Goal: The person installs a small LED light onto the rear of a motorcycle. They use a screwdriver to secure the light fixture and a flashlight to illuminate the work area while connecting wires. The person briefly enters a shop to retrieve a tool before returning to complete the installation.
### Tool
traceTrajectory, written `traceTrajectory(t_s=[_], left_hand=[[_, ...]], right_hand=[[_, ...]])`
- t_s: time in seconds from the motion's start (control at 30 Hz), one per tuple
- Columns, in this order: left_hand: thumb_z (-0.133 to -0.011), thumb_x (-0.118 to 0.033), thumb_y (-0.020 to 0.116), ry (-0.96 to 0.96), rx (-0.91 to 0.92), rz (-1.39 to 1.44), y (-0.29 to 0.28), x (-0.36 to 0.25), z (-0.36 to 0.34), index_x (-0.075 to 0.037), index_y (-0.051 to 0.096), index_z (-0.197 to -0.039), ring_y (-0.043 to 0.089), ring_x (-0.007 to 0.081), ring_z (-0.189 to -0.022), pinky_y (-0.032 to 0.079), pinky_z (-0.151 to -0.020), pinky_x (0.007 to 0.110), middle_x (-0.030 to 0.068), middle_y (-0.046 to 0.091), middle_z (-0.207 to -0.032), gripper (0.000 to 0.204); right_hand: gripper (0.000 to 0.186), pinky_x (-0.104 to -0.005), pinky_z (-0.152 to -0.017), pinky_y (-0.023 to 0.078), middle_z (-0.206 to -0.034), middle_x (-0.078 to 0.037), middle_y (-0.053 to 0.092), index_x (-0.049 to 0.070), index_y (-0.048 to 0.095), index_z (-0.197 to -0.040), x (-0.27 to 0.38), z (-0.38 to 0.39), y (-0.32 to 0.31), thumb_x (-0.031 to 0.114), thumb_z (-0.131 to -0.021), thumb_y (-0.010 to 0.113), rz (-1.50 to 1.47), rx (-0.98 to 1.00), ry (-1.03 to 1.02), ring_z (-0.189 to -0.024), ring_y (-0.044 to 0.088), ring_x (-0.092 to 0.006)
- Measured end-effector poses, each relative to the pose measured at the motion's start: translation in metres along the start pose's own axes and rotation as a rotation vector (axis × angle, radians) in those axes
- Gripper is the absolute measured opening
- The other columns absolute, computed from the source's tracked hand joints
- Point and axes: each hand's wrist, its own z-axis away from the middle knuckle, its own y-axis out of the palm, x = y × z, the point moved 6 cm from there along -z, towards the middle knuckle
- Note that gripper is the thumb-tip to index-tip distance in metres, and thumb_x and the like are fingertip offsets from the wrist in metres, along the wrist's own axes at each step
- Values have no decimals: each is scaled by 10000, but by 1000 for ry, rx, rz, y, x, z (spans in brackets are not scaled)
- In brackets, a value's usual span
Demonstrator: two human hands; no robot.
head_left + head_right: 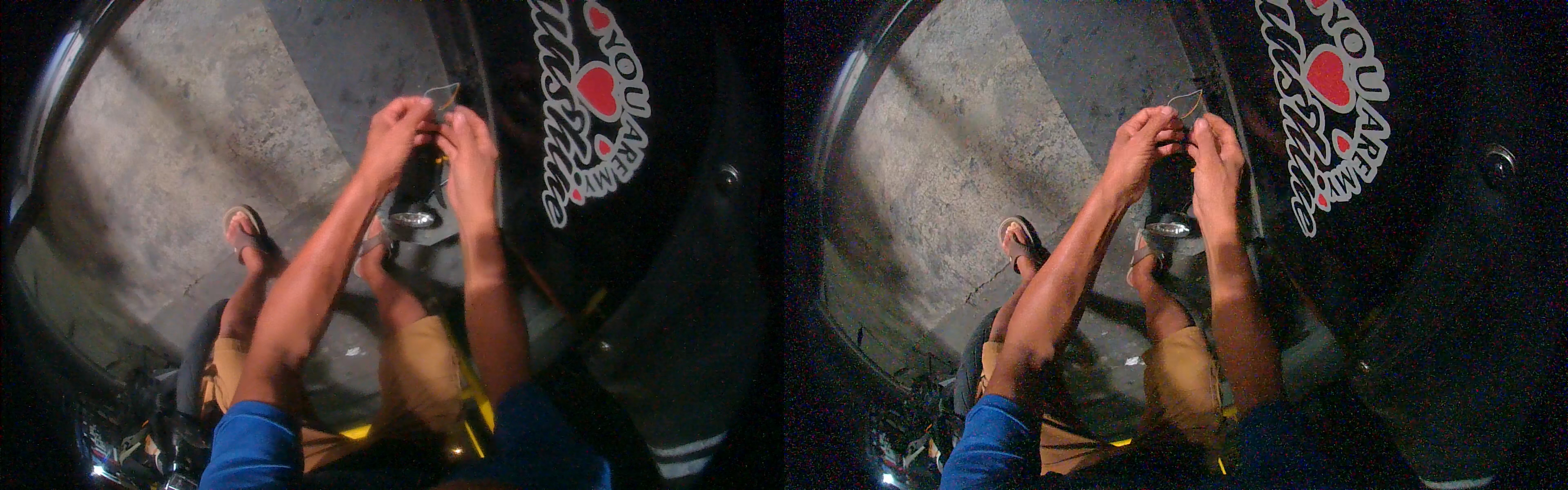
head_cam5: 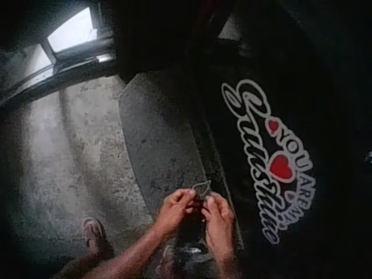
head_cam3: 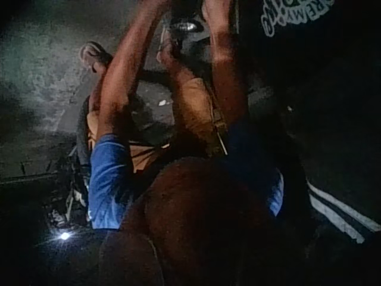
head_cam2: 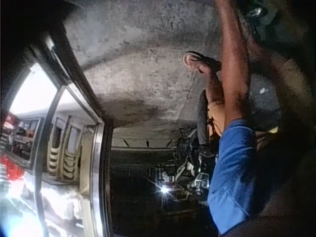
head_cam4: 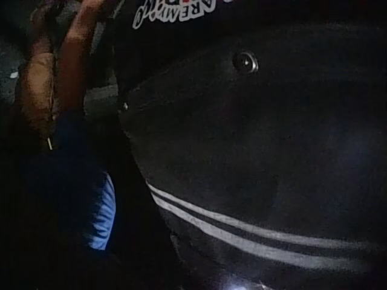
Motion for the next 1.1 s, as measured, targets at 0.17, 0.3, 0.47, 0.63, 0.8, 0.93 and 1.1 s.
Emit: traceTrajectory(t_s=[0.17, 0.3, 0.47, 0.63, 0.8, 0.93, 1.1], left_hand=[[-939, -277, 620, 9, 73, -5, 11, -6, -3, -67, 620, -994, 617, 114, -832, 509, -760, 286, 34, 652, -912, 218], [-933, -262, 631, 23, 95, -46, 6, -4, -8, -53, 634, -963, 615, 117, -810, 495, -736, 280, 32, 655, -881, 211], [-933, -247, 632, 36, 97, -137, 5, -7, -7, -42, 635, -941, 603, 116, -771, 477, -705, 266, 28, 651, -861, 205], [-945, -240, 617, 54, -8, -241, -14, 6, 11, -40, 630, -945, 587, 100, -749, 473, -696, 246, 10, 629, -836, 201], [-958, -229, 599, 125, -166, -317, -52, -1, 68, -35, 628, -927, 548, 78, -736, 455, -682, 235, -3, 600, -794, 199], [-971, -207, 575, 120, -227, -403, -76, -16, 124, -24, 623, -918, 528, 82, -731, 441, -699, 242, 1, 592, -788, 197], [-961, -218, 590, 53, -289, -749, -112, -27, 231, -26, 630, -929, 543, 108, -736, 453, -747, 241, -7, 591, -804, 198]], right_hand=[[251, -335, -752, 495, -1021, -104, 630, 16, 541, -1165, -7, -8, 15, 170, -967, 544, -217, 155, 140, -917, 608, -200], [172, -301, -640, 511, -924, -76, 639, 22, 581, -1057, -10, -11, 17, 147, -939, 590, -268, 106, 135, -797, 620, -166], [153, -290, -605, 523, -877, -65, 651, 16, 612, -997, -12, -12, 13, 150, -922, 622, -277, 92, 115, -747, 631, -153], [196, -281, -680, 514, -942, -91, 679, -17, 687, -1002, -6, 4, 11, 141, -930, 598, 224, 63, 24, -783, 643, -156], [230, -305, -755, 494, -977, -126, 692, -5, 697, -1023, 17, 26, 9, 172, -925, 588, 651, 162, -148, -839, 649, -193], [223, -309, -772, 490, -956, -144, 685, -3, 688, -1026, 21, 52, -11, 168, -922, 589, 712, 154, -179, -852, 648, -218], [224, -324, -797, 494, -965, -145, 681, 5, 672, -1038, 17, 139, -54, 182, -920, 600, 731, 165, -91, -898, 654, -258]])
